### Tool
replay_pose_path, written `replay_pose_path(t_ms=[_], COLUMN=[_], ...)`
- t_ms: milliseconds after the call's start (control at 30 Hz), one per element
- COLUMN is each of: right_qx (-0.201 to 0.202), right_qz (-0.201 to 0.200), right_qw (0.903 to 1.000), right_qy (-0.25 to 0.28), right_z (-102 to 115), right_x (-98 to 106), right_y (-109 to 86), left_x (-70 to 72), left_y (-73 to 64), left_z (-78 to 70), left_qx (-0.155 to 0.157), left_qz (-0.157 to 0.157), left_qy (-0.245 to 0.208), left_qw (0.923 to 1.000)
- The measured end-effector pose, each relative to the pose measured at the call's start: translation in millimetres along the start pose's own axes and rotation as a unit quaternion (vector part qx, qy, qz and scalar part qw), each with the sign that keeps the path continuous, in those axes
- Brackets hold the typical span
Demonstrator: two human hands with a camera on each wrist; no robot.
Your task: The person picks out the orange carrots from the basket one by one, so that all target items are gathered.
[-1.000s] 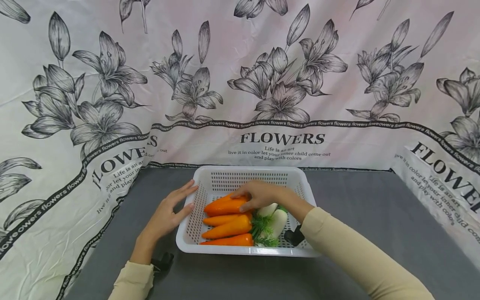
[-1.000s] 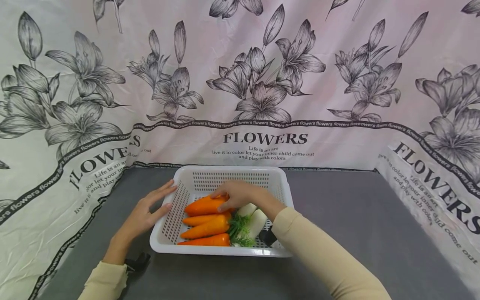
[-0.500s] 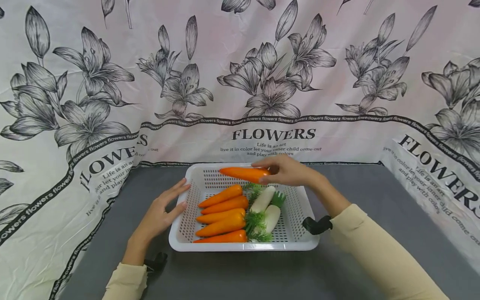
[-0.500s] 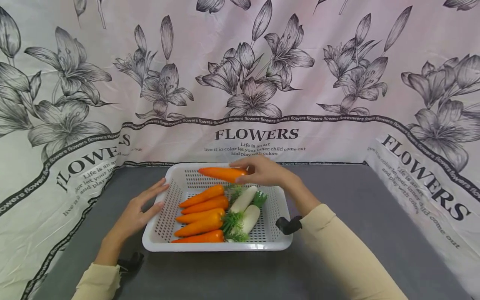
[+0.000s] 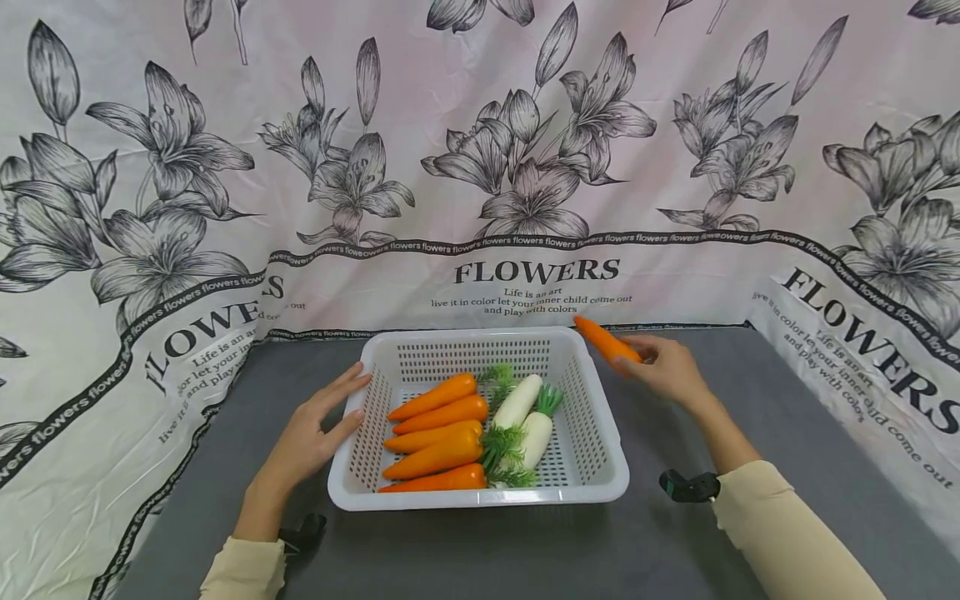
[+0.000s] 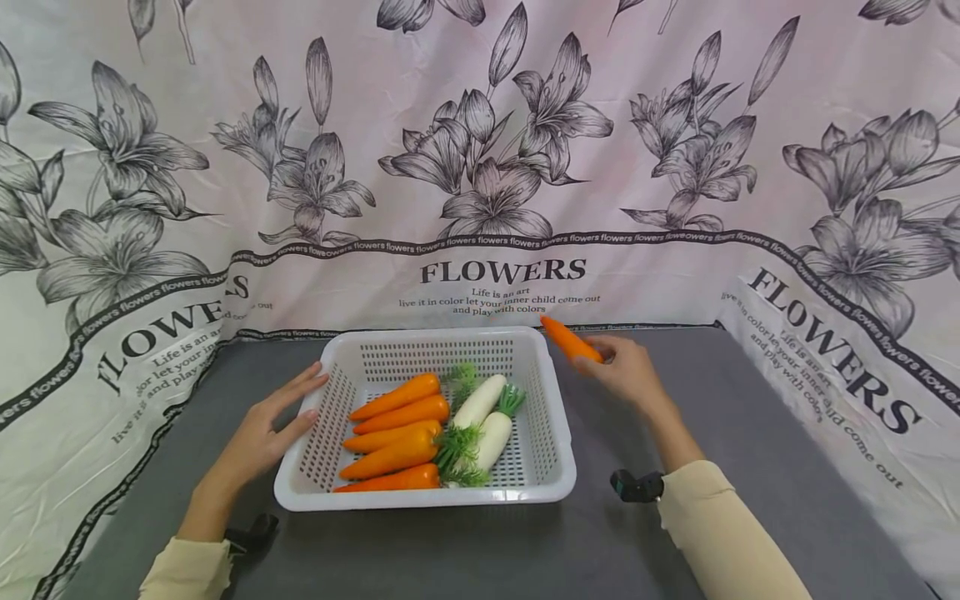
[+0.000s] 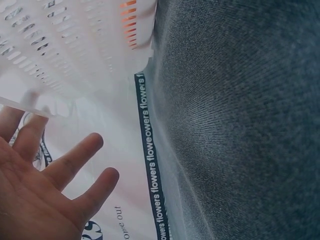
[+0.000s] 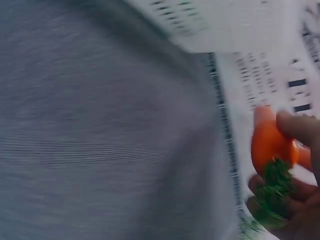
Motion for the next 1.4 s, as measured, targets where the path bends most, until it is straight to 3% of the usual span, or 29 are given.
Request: replay_pose_path(t_ms=[100, 233, 600, 1000, 1200, 1300, 1400], right_qx=[-0.036, -0.061, -0.098, -0.096, -0.065, -0.021, 0.050], right_qz=[-0.046, -0.073, -0.059, -0.052, -0.063, -0.068, -0.054], right_qw=[0.9983, 0.9952, 0.9933, 0.9936, 0.9952, 0.9964, 0.9951], right_qy=[-0.010, -0.024, -0.018, -0.030, -0.037, -0.046, -0.066], right_z=[-19.0, -32.8, -34.5, -27.3, -3.5, 26.7, 67.8], right_x=[-9.9, -23.8, -44.0, -38.7, -9.1, 15.0, 33.4], right_y=[-6.7, -12.3, -14.4, -16.6, -14.9, -9.1, -0.8], left_x=[0.5, 0.5, 0.0, 0.4, 0.5, 0.5, 0.6], left_y=[-0.3, -0.6, -2.4, -1.5, -0.7, -0.6, -0.6], left_z=[-0.1, -0.4, -0.3, -0.2, -0.1, 0.4, 0.0], left_qx=[0.001, 0.000, -0.002, -0.005, -0.003, 0.001, 0.001], left_qz=[-0.001, 0.000, 0.000, 0.001, 0.004, 0.005, 0.005], left_qy=[0.000, 0.002, -0.002, 0.002, 0.001, 0.001, 0.001], left_qw=[1.0000, 1.0000, 1.0000, 1.0000, 1.0000, 1.0000, 1.0000])
Point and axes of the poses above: each hand's wrist, its own y-axis towards the middle knuckle, its own x-axis out of the back of the hand, z = x × y, the point moved 9 cm from there along y, towards the middle knuckle, and after that the axes turned 10 degrees about z, right-handed, at the moved point
